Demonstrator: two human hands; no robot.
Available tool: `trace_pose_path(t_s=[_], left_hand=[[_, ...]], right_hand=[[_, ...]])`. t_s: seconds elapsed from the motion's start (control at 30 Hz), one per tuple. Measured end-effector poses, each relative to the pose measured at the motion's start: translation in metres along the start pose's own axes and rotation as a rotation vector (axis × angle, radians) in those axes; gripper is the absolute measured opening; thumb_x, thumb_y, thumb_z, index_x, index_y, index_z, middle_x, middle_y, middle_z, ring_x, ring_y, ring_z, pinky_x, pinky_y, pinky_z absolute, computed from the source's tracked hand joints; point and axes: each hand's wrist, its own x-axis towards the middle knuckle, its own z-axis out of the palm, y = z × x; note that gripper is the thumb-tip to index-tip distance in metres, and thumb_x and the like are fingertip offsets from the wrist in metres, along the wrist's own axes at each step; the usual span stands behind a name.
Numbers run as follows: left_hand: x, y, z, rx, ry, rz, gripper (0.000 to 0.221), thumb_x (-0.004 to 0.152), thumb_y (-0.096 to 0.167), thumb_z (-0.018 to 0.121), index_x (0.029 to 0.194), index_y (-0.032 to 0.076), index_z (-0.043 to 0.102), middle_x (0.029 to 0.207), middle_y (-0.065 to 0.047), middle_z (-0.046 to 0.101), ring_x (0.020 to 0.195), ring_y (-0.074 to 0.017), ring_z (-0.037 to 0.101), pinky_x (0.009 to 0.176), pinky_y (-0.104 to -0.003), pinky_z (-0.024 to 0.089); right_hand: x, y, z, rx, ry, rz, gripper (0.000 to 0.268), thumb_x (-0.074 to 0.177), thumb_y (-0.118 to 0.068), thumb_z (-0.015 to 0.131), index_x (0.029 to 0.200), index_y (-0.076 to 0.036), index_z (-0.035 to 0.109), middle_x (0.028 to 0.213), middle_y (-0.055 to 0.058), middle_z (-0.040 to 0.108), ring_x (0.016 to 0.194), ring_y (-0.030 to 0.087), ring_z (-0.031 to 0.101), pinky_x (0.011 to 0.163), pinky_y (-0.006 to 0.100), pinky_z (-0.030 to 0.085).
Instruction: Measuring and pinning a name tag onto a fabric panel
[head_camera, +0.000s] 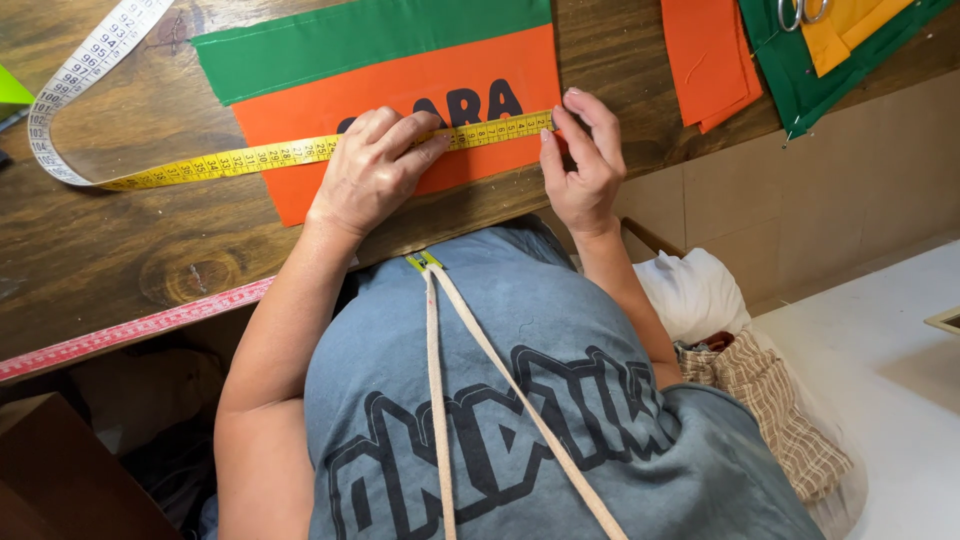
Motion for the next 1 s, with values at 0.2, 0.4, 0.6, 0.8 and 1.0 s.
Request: trace_pose_path(t_s=[0.2, 0.4, 0.6, 0.8, 1.0], left_hand=[[-0.0005, 0.0014, 0.0035, 0.024, 0.02, 0.001, 0.016, 0.101, -0.002, 0.068, 0.112, 0.01, 0.072, 0.114, -0.007, 0.064, 0.076, -0.0259, 0.052, 0.065, -0.039, 0.051], [-0.0028, 0.0014, 0.0061, 0.018, 0.032, -0.021, 0.018, 0.101, -0.002, 0.072, 0.113, 0.012, 0.074, 0.115, -0.006, 0.065, 0.076, -0.0254, 0.052, 0.062, -0.039, 0.051], [-0.0009, 0.0026, 0.0042, 0.007, 0.011, -0.033, 0.019, 0.101, -0.001, 0.07, 0.111, 0.014, 0.074, 0.114, -0.005, 0.065, 0.075, -0.0249, 0.052, 0.06, -0.038, 0.049], [-0.0033, 0.0014, 0.006, 0.035, 0.005, -0.039, 0.02, 0.101, 0.0, 0.072, 0.114, 0.015, 0.074, 0.116, -0.006, 0.065, 0.076, -0.024, 0.053, 0.059, -0.038, 0.05], [-0.0036, 0.0014, 0.0066, 0.037, 0.01, -0.053, 0.021, 0.1, -0.001, 0.071, 0.112, 0.016, 0.075, 0.115, -0.004, 0.066, 0.076, -0.0234, 0.052, 0.058, -0.037, 0.049]], right_hand=[[-0.0037, 0.0006, -0.0028, -0.088, 0.098, 0.129, 0.02, 0.09, 0.0, 0.082, 0.107, 0.005, 0.073, 0.12, 0.018, 0.06, 0.105, 0.033, 0.064, 0.094, 0.043, 0.06], [-0.0032, 0.0011, -0.002, -0.081, 0.097, 0.173, 0.015, 0.091, -0.003, 0.082, 0.102, 0.003, 0.074, 0.114, 0.014, 0.062, 0.1, 0.029, 0.065, 0.088, 0.04, 0.06], [-0.0029, 0.0029, -0.0023, -0.063, 0.1, 0.175, 0.013, 0.092, -0.002, 0.08, 0.102, 0.004, 0.073, 0.112, 0.015, 0.062, 0.101, 0.028, 0.066, 0.086, 0.039, 0.062], [-0.0021, 0.0023, -0.0017, -0.061, 0.092, 0.165, 0.012, 0.094, -0.002, 0.078, 0.105, 0.002, 0.074, 0.114, 0.014, 0.062, 0.1, 0.027, 0.066, 0.085, 0.038, 0.062], [0.001, 0.0006, 0.0011, -0.124, 0.03, 0.094, 0.018, 0.092, 0.009, 0.073, 0.105, -0.002, 0.079, 0.115, 0.013, 0.063, 0.102, 0.029, 0.058, 0.084, 0.038, 0.056]])
